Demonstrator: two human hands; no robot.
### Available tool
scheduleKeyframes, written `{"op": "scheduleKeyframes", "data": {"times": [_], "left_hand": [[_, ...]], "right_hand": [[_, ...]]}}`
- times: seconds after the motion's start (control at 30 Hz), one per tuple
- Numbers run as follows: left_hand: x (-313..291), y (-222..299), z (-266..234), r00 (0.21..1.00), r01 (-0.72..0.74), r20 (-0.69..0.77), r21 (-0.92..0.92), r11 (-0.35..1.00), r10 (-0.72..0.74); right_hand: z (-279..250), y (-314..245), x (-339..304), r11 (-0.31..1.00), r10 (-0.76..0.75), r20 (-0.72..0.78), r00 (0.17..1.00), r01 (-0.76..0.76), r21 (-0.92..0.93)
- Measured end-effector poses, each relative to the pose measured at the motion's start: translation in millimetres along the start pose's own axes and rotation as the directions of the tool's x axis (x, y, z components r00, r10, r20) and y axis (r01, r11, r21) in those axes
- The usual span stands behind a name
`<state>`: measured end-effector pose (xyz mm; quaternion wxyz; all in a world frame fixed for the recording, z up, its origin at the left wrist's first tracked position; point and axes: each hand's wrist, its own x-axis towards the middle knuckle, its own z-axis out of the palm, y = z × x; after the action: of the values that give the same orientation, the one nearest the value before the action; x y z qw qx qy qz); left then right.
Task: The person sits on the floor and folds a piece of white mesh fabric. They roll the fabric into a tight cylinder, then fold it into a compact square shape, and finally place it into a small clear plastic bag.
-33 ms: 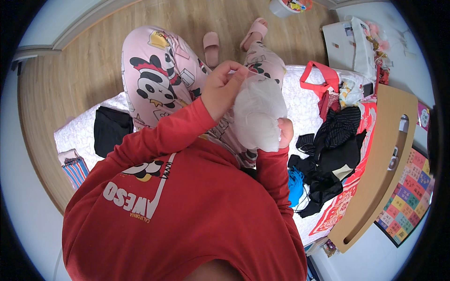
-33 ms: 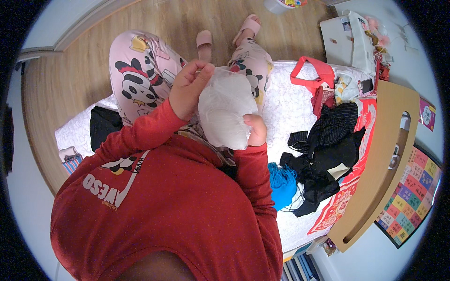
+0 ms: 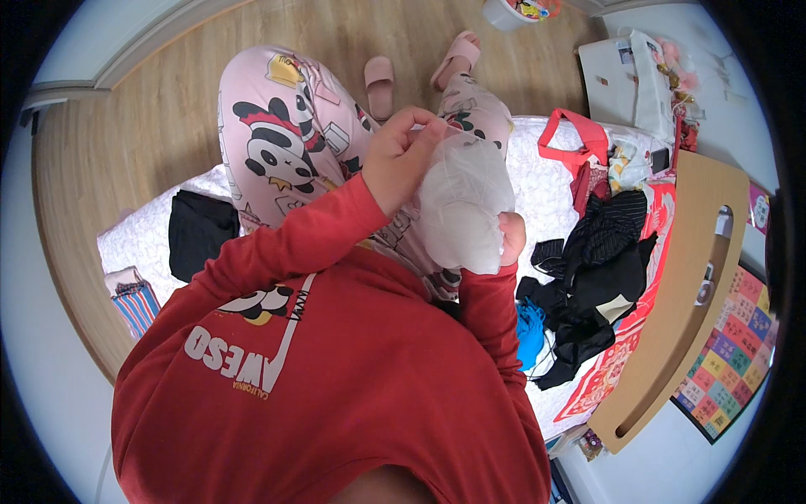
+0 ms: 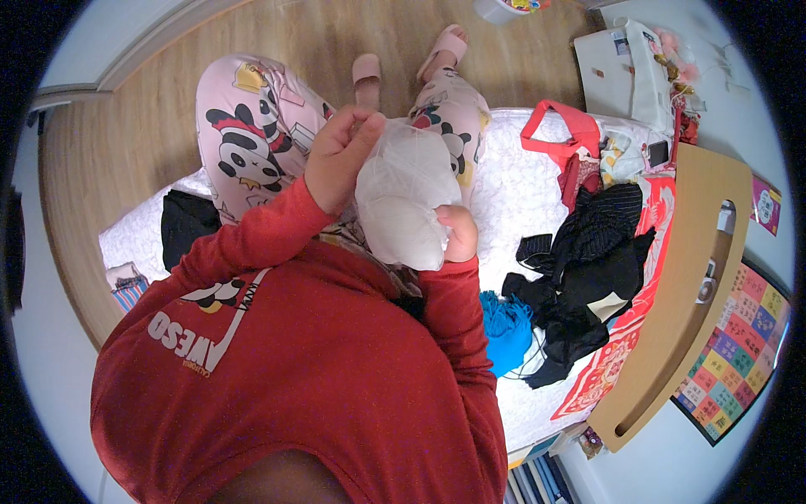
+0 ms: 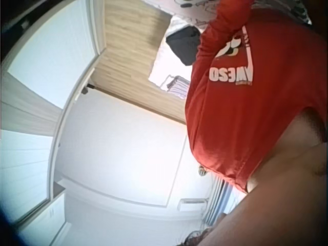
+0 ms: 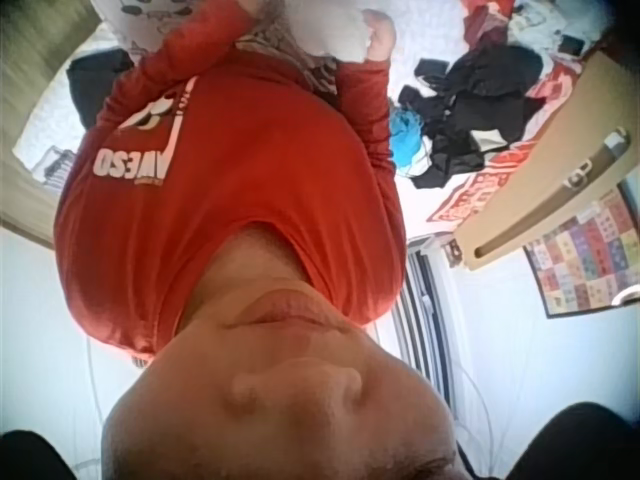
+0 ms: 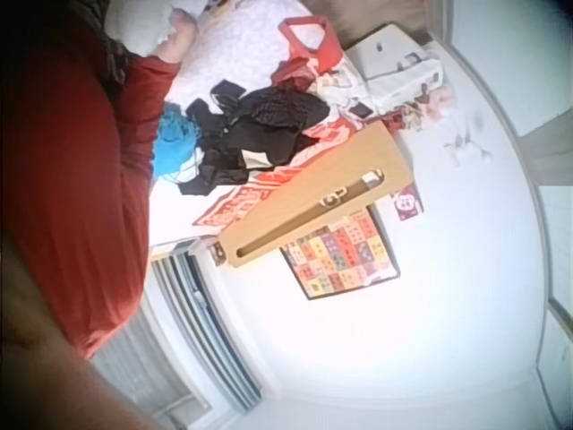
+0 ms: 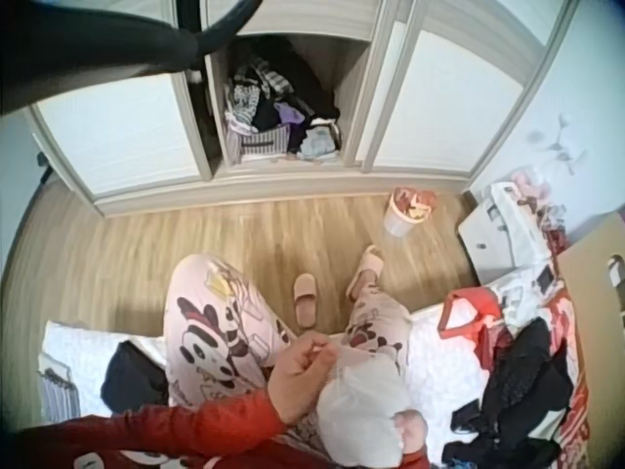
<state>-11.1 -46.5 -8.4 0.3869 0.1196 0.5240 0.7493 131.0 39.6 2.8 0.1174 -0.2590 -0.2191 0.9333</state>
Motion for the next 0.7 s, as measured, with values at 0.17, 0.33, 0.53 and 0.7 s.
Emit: {"op": "scheduleKeyframes", "data": {"times": [0.17,0.33,0.53,0.7], "left_hand": [[6,-5,-2,0.999,-0.047,-0.018,0.078,0.996,0.049],[9,-12,0,0.993,0.033,0.110,0.076,0.997,-0.041],[7,-9,-3,0.989,0.076,0.122,0.057,0.995,-0.083],[18,-26,-1,0.992,-0.126,0.021,0.079,0.989,0.124]], "right_hand": [[-19,5,2,0.967,0.085,0.214,0.973,-0.132,0.220],[-55,21,4,0.983,0.180,0.035,0.983,-0.179,-0.030],[-19,5,-3,0.980,0.183,-0.120,0.976,-0.191,-0.053],[-18,3,-2,0.830,0.084,0.046,0.995,-0.044,-0.556]]}}
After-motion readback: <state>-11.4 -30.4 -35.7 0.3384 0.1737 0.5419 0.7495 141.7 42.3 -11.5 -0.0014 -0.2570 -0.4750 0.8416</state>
